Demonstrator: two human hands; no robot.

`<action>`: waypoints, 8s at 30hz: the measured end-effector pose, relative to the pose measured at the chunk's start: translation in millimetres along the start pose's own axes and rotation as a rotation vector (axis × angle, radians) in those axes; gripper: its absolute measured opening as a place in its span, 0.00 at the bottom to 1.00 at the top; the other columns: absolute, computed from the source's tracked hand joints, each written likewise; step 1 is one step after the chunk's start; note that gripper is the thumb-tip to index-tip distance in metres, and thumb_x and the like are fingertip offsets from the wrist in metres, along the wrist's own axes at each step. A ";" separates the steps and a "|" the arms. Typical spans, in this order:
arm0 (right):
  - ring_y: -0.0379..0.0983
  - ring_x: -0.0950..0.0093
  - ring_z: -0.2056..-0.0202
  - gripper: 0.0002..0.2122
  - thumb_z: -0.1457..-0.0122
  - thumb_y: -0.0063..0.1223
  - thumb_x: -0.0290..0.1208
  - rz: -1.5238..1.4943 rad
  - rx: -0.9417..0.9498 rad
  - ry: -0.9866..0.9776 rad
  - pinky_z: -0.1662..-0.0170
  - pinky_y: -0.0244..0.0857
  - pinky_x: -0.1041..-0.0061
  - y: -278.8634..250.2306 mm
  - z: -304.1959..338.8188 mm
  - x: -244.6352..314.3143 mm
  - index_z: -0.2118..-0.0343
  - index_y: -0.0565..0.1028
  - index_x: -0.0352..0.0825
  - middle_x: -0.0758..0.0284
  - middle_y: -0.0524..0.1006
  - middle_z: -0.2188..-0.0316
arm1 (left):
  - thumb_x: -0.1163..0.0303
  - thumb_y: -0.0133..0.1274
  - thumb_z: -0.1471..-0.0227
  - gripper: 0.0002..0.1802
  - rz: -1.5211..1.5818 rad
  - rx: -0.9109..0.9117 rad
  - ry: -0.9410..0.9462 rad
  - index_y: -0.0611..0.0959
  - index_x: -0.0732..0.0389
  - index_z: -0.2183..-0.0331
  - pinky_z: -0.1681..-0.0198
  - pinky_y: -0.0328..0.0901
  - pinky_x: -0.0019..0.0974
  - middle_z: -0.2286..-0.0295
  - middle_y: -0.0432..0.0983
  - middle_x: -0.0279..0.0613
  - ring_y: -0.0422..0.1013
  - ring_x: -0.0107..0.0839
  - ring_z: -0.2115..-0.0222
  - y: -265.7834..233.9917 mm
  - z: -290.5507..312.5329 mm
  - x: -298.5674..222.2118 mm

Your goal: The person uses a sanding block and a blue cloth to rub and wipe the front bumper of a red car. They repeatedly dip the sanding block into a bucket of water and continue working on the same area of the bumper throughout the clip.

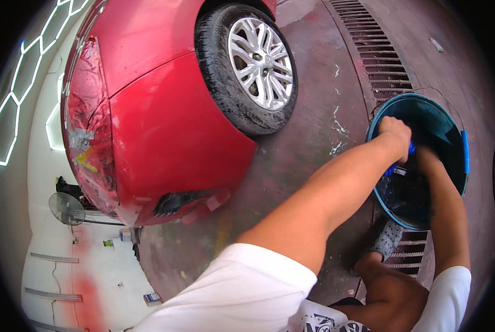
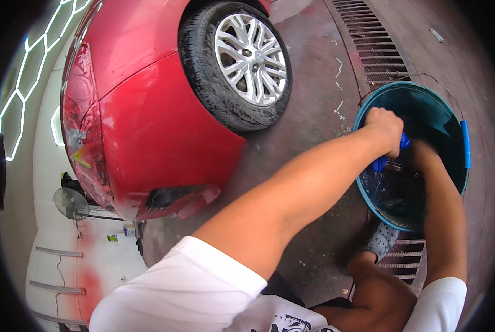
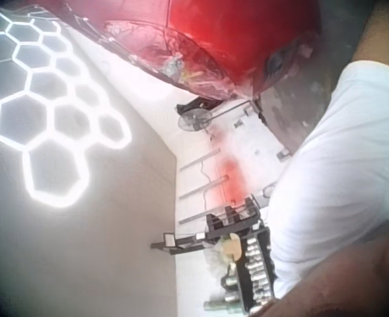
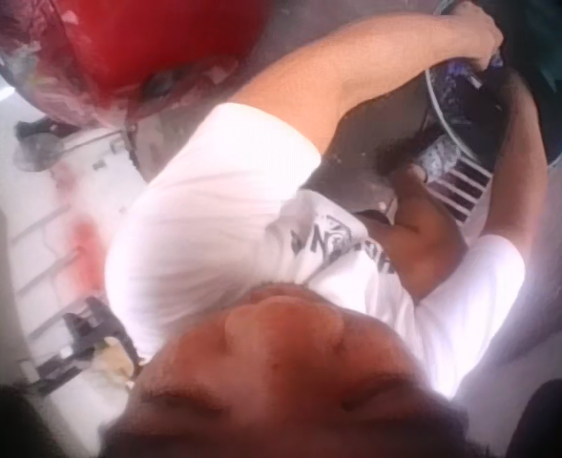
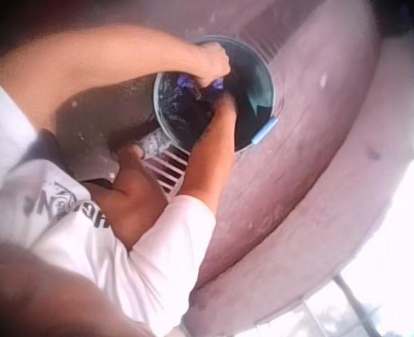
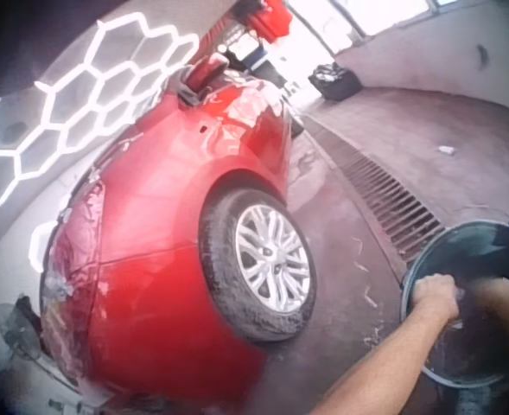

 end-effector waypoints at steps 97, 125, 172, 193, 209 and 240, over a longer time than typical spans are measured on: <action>0.44 0.47 0.21 0.32 0.26 0.46 0.41 -1.116 -1.191 -0.939 0.23 0.33 0.35 -296.0 325.3 635.6 0.24 0.57 0.30 0.46 0.53 0.22 | 0.73 0.75 0.67 0.50 -0.833 -1.045 -0.035 0.82 0.36 0.39 0.39 0.72 0.50 0.42 0.78 0.36 0.74 0.47 0.42 -297.2 570.6 308.6; 0.45 0.51 0.21 0.30 0.23 0.41 0.41 -1.195 -1.171 -0.782 0.25 0.37 0.36 -316.3 255.7 614.4 0.23 0.56 0.33 0.50 0.53 0.22 | 0.76 0.73 0.66 0.47 -0.779 -1.049 0.035 0.84 0.42 0.40 0.37 0.71 0.49 0.44 0.80 0.40 0.74 0.48 0.41 -297.3 572.0 313.2; 0.58 0.61 0.24 0.26 0.20 0.40 0.40 -1.823 -0.857 -0.743 0.24 0.50 0.66 -238.6 172.7 522.2 0.28 0.65 0.28 0.51 0.65 0.26 | 0.77 0.73 0.61 0.45 -0.804 -1.079 0.016 0.83 0.45 0.39 0.39 0.73 0.47 0.45 0.81 0.41 0.77 0.46 0.44 -297.4 569.7 307.0; 0.50 0.54 0.22 0.30 0.24 0.42 0.41 -1.332 -1.166 -0.709 0.25 0.39 0.40 -311.9 267.8 622.2 0.26 0.58 0.28 0.49 0.57 0.23 | 0.76 0.72 0.60 0.44 -0.794 -1.077 0.030 0.83 0.44 0.39 0.39 0.73 0.46 0.46 0.81 0.42 0.78 0.46 0.45 -292.4 570.5 310.0; 0.47 0.56 0.21 0.32 0.24 0.41 0.40 -1.361 -0.870 -0.575 0.23 0.38 0.47 -174.6 215.7 616.1 0.23 0.54 0.31 0.51 0.54 0.21 | 0.77 0.71 0.61 0.44 -0.780 -1.071 0.014 0.83 0.47 0.39 0.37 0.71 0.47 0.45 0.81 0.43 0.76 0.47 0.43 -299.7 570.0 304.0; 0.50 0.57 0.22 0.32 0.24 0.39 0.45 -1.145 -1.134 -0.836 0.23 0.41 0.45 -374.8 189.3 593.1 0.25 0.57 0.29 0.52 0.57 0.22 | 0.76 0.73 0.67 0.47 -0.756 -1.084 -0.027 0.84 0.45 0.40 0.37 0.72 0.49 0.46 0.82 0.40 0.76 0.48 0.43 -296.8 573.3 311.3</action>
Point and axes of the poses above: each hand's wrist, its own z-axis away from the middle knuckle, its own y-axis out of the palm, x = y × z, the point moved 10 cm from there along -z, towards the middle knuckle
